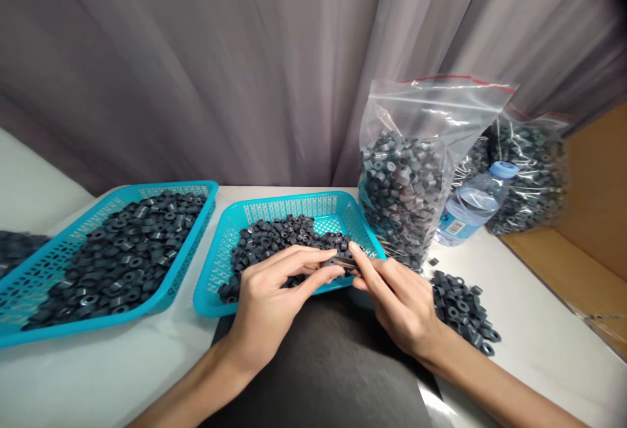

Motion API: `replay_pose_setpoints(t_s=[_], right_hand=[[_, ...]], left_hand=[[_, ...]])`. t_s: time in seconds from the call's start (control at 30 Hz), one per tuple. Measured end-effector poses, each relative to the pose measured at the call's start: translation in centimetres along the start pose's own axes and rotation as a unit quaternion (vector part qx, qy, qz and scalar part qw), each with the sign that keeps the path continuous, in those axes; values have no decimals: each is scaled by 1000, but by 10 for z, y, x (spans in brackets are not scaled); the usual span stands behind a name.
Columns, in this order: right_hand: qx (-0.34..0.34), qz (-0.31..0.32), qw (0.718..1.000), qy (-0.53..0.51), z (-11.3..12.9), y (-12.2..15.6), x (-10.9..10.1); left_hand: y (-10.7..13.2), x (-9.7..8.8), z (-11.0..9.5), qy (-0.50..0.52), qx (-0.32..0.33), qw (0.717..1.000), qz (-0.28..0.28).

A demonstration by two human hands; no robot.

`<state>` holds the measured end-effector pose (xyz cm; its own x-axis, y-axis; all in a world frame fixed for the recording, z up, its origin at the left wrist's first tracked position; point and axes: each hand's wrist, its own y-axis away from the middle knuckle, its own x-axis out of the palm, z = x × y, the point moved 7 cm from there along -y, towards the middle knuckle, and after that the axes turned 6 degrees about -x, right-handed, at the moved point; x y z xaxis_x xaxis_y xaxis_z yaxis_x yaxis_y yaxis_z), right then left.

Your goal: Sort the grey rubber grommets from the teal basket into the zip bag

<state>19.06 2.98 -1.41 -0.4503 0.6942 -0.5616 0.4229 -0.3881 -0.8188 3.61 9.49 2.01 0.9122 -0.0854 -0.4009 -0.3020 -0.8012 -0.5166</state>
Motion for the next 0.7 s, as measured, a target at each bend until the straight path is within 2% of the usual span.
replay_pose_setpoints(t_s=[0.17, 0.33, 0.7], right_hand=[[-13, -1, 1000, 19, 0, 0, -2], [-27, 1, 999, 35, 0, -1, -2], [-52, 10, 997, 64, -1, 0, -5]], left_hand=[[-1, 3, 8, 60, -91, 994, 20], [1, 7, 15, 141, -181, 973, 38], [3, 19, 24, 257, -299, 916, 78]])
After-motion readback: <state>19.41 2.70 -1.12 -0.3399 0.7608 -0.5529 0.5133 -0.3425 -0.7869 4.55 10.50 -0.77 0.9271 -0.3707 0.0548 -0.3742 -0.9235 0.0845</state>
